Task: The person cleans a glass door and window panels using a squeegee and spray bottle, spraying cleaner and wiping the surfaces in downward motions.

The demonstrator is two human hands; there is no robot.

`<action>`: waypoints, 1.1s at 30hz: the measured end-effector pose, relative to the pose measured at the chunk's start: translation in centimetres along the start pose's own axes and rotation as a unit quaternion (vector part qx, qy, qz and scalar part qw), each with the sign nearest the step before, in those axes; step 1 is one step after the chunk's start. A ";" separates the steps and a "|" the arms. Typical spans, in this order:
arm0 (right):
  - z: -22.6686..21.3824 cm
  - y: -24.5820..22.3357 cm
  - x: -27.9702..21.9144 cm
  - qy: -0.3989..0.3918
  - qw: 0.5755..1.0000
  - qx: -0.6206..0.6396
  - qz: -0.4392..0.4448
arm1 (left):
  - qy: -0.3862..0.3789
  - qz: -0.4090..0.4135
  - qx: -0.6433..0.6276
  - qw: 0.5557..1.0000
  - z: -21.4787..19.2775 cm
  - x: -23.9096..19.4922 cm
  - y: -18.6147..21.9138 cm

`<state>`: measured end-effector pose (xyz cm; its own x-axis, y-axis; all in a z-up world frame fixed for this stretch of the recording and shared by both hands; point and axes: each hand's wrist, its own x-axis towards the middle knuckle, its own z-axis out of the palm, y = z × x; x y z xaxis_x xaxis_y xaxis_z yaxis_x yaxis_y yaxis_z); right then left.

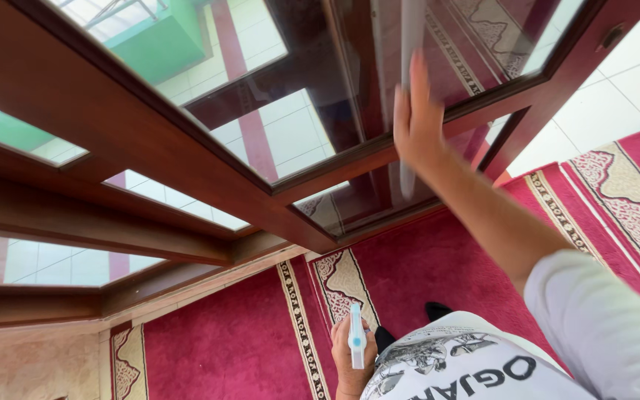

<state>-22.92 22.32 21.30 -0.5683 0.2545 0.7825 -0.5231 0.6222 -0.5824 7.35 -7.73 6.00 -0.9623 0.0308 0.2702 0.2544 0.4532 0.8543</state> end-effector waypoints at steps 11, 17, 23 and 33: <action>0.5 5.7 -19.4 -0.074 0.993 -0.029 0.087 | 0.026 -0.004 -0.005 1.000 1.6 -0.4 -2.2; -0.4 5.1 -23.8 -0.137 0.977 -0.040 0.156 | 0.028 -0.011 -0.015 0.999 1.4 -0.2 -1.7; 0.9 1.3 -3.0 -0.004 1.000 0.000 0.016 | 0.007 -0.014 -0.021 1.000 1.1 -0.5 -0.5; 2.8 1.9 -12.4 -0.047 0.995 0.008 0.086 | 0.071 -0.033 0.015 0.997 1.2 -1.6 -3.4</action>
<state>-18.62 18.31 9.85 -0.7074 0.2850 0.6468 -0.4222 0.5635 -0.7101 7.89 -8.21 2.17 -0.9532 -0.1250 0.2752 0.1854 0.4770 0.8591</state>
